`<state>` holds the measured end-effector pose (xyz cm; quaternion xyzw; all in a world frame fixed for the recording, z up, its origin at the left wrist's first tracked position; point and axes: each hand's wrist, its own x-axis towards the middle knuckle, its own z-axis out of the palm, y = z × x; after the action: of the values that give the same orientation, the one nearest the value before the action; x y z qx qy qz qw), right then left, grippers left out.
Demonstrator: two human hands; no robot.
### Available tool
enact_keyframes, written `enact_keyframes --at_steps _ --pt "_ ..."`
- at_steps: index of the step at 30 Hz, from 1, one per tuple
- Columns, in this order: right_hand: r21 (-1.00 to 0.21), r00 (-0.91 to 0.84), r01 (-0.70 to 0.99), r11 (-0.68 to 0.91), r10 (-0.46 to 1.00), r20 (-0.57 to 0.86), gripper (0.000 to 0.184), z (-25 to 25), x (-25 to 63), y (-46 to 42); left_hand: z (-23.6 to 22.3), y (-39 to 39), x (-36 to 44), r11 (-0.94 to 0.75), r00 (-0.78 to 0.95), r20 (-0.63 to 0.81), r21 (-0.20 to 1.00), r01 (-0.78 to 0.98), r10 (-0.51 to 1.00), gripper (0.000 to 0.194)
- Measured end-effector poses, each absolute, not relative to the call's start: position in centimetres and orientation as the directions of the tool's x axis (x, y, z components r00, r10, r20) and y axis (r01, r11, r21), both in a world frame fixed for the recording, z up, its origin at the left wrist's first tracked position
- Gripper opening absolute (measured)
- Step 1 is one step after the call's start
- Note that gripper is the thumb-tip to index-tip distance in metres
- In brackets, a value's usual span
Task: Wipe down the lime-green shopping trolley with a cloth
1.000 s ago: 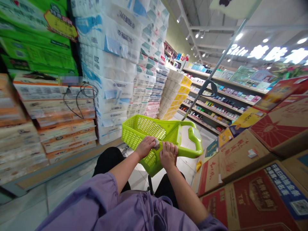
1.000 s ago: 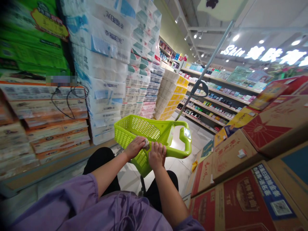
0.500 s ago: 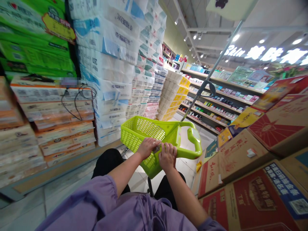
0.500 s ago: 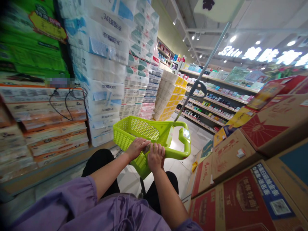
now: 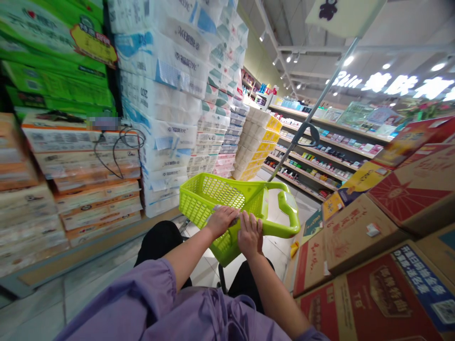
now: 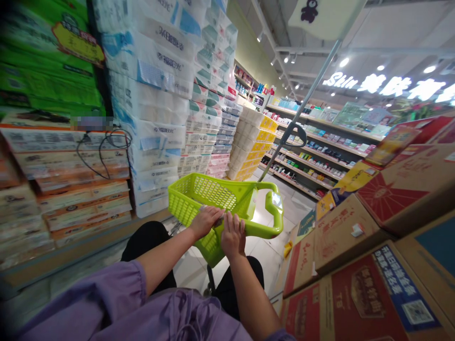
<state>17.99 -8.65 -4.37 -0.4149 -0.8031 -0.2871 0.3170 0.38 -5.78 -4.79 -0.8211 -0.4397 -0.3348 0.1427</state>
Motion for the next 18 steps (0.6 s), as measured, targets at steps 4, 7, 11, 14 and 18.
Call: enact_keyframes --at_steps 4,7,11,14,18 --pt "0.198 -0.464 0.846 0.496 0.5 0.731 0.053 -4.4 18.0 -8.5 -5.9 -5.0 -1.1 -0.514 0.307 0.666 0.135 0.847 0.68 0.041" --pt "0.171 -0.435 0.86 0.481 0.515 0.739 0.051 -4.5 17.5 -8.2 -6.6 -4.7 -0.6 -0.477 0.266 0.666 0.153 0.865 0.696 0.043" --pt "0.14 -0.404 0.881 0.452 0.563 0.721 0.05 -4.2 16.9 -8.3 -6.7 -4.5 0.7 -0.571 0.359 0.658 0.131 0.81 0.662 0.047" --pt "0.159 -0.424 0.876 0.455 0.572 0.702 0.05 -3.8 17.0 -8.5 -6.9 -4.2 -1.0 -0.538 0.302 0.645 0.202 0.818 0.702 0.045" --pt "0.164 -0.437 0.871 0.463 0.576 0.691 0.052 -3.6 17.0 -8.8 -7.9 -3.7 -5.1 -0.39 0.11 0.659 0.295 0.872 0.744 0.048"
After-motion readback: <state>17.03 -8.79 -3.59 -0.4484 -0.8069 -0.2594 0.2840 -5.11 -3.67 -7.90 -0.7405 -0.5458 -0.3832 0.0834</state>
